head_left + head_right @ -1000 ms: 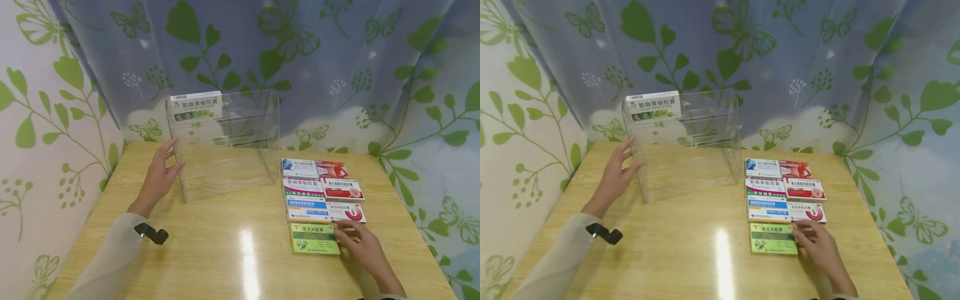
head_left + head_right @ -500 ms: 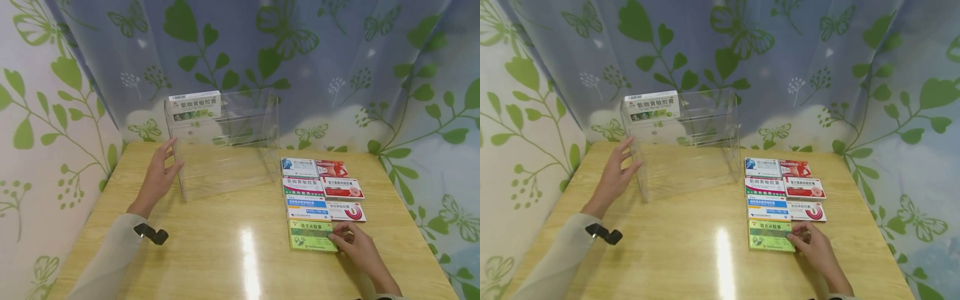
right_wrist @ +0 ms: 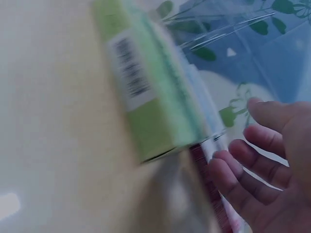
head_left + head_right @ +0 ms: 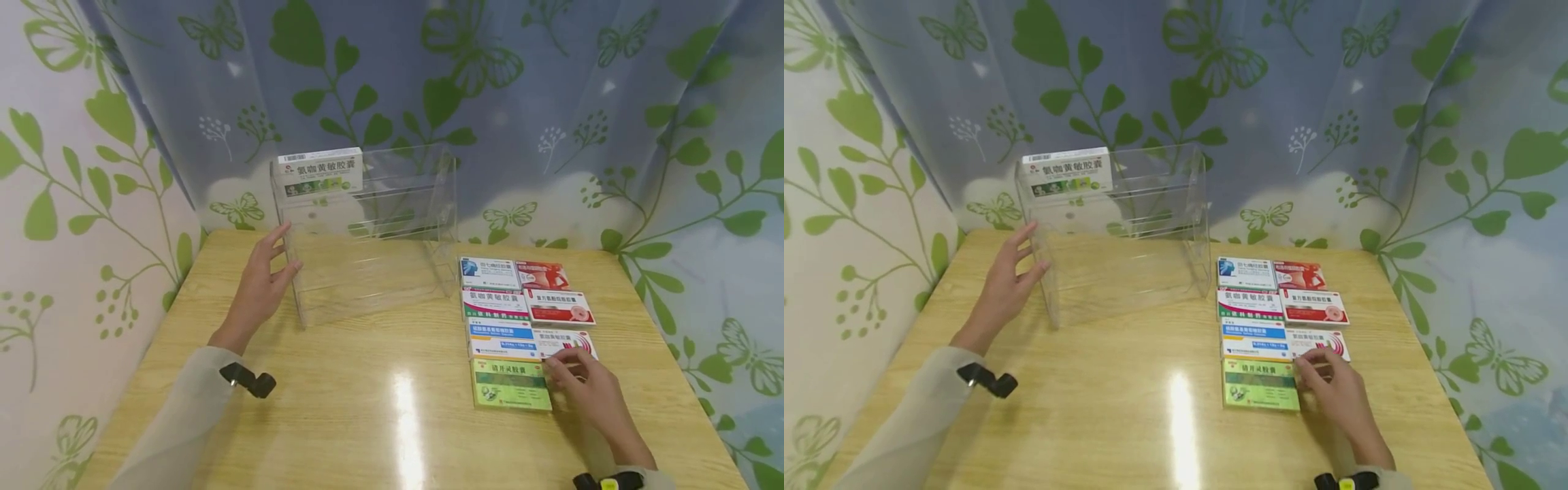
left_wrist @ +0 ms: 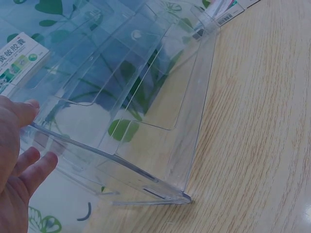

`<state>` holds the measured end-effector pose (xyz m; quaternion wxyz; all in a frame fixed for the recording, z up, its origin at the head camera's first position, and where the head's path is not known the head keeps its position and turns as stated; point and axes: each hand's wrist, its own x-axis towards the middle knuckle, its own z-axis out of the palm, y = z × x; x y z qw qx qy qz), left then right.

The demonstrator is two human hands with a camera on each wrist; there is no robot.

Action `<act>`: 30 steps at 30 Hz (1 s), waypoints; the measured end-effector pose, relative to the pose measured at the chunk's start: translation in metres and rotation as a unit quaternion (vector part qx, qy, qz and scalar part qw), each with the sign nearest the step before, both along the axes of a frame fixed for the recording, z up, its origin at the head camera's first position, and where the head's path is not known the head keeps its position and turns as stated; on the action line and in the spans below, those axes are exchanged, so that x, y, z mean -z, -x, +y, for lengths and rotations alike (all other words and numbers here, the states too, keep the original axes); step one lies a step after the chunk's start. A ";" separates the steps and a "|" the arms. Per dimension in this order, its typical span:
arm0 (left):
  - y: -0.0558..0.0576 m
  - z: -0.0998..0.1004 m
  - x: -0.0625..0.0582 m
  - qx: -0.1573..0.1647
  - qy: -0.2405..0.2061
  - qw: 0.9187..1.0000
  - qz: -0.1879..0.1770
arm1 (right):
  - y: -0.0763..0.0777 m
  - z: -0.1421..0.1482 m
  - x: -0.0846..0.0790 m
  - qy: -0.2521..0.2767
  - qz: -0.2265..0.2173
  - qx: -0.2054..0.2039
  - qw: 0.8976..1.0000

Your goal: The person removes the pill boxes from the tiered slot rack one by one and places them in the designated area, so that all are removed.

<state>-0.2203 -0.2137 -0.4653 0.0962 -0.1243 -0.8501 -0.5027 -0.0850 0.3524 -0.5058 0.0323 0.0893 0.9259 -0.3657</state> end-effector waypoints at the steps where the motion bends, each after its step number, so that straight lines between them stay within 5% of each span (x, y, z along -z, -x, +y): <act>1: 0.000 0.000 0.000 0.000 -0.001 1.000 -0.001 | 0.004 0.000 -0.004 -0.010 0.016 -0.003 1.000; 7: -0.002 0.001 -0.001 -0.001 -0.003 1.000 -0.002 | 0.037 -0.010 -0.033 -0.027 0.111 -0.022 0.993; 13: -0.003 0.002 -0.003 0.003 -0.009 1.000 0.001 | 0.081 -0.038 -0.070 0.010 0.169 -0.062 0.984; 23: 0.000 0.001 0.000 0.001 -0.010 1.000 0.010 | 0.162 -0.128 -0.131 0.106 0.198 -0.141 0.964; 30: 0.001 -0.001 0.000 0.004 -0.014 1.000 0.008 | 0.203 -0.192 -0.162 0.127 0.222 -0.206 0.945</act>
